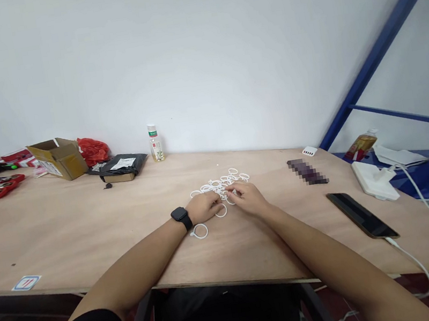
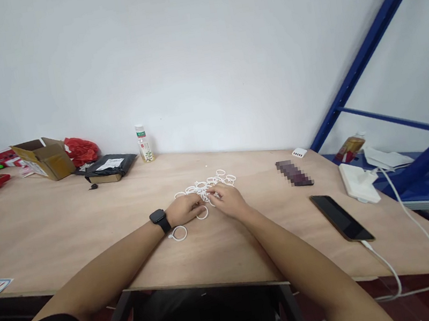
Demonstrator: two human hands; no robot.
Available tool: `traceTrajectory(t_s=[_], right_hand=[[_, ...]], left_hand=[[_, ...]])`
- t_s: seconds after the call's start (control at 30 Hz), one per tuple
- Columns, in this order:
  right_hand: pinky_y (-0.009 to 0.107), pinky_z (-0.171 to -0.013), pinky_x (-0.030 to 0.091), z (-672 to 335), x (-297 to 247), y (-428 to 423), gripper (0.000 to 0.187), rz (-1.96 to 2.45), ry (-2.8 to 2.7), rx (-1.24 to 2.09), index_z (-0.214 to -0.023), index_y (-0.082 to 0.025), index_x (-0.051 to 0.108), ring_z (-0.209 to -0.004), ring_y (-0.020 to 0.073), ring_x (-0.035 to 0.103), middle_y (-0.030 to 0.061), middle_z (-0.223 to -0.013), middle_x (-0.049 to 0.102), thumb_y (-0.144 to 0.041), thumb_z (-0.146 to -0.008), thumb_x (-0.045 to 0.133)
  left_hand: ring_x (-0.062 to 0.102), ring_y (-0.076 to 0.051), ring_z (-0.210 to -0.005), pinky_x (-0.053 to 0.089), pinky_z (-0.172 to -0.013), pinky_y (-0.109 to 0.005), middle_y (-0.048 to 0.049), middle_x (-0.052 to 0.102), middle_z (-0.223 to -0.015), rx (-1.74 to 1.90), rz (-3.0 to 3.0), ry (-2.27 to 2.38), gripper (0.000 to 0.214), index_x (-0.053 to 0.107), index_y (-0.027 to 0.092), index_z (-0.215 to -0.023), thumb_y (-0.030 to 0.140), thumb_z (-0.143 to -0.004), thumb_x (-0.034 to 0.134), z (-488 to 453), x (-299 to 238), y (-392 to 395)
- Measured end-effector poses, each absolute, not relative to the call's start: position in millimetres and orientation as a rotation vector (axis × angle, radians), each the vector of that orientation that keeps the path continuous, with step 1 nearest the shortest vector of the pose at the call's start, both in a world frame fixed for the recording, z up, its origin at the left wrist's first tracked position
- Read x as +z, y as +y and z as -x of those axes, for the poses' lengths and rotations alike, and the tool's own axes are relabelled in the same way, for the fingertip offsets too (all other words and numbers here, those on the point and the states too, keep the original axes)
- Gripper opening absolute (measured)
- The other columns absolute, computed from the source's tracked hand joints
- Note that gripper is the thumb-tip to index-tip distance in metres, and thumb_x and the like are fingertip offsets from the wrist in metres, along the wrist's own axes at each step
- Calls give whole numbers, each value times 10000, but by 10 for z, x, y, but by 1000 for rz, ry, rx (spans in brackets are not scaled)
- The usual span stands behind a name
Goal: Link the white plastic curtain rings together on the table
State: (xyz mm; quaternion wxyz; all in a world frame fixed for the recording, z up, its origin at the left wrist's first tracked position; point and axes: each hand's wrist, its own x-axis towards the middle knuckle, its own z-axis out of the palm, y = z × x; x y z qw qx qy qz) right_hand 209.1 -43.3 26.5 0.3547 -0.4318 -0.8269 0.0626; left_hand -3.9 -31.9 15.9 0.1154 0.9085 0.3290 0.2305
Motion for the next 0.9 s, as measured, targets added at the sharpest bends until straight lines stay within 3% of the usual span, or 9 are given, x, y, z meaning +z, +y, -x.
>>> traceTrajectory(t_s=[0.13,0.4,0.9], right_hand=[[255,-660,404,-2006,276,-509,165,1074,-2298,275,-861,-204,690,-707,146,580,19,-765,670,-307,-899,567],[233,-566,352,-2004,251,-485,209,1098,-2091,440,-818,-186,682,-564,124,485,-8,-615,593,-356,-879,576],[208,-541,341,-2023,227,-465,162,1186,-2151,614,-803,-168,696,-531,96,439,-26,-600,579,-296,-829,600]], left_hand=[[607,-162,-764,420,-677,-255,-19,679,-870,810,-2546,1084,214,616,201,-961,387,-919,518,54,193,-329],[587,-124,-685,455,-663,-239,-42,693,-941,1046,-2324,996,292,602,175,-1136,271,-865,553,42,168,-324],[596,-121,-702,463,-679,-236,-47,714,-902,1121,-2343,905,309,697,170,-1047,133,-801,515,33,184,-344]])
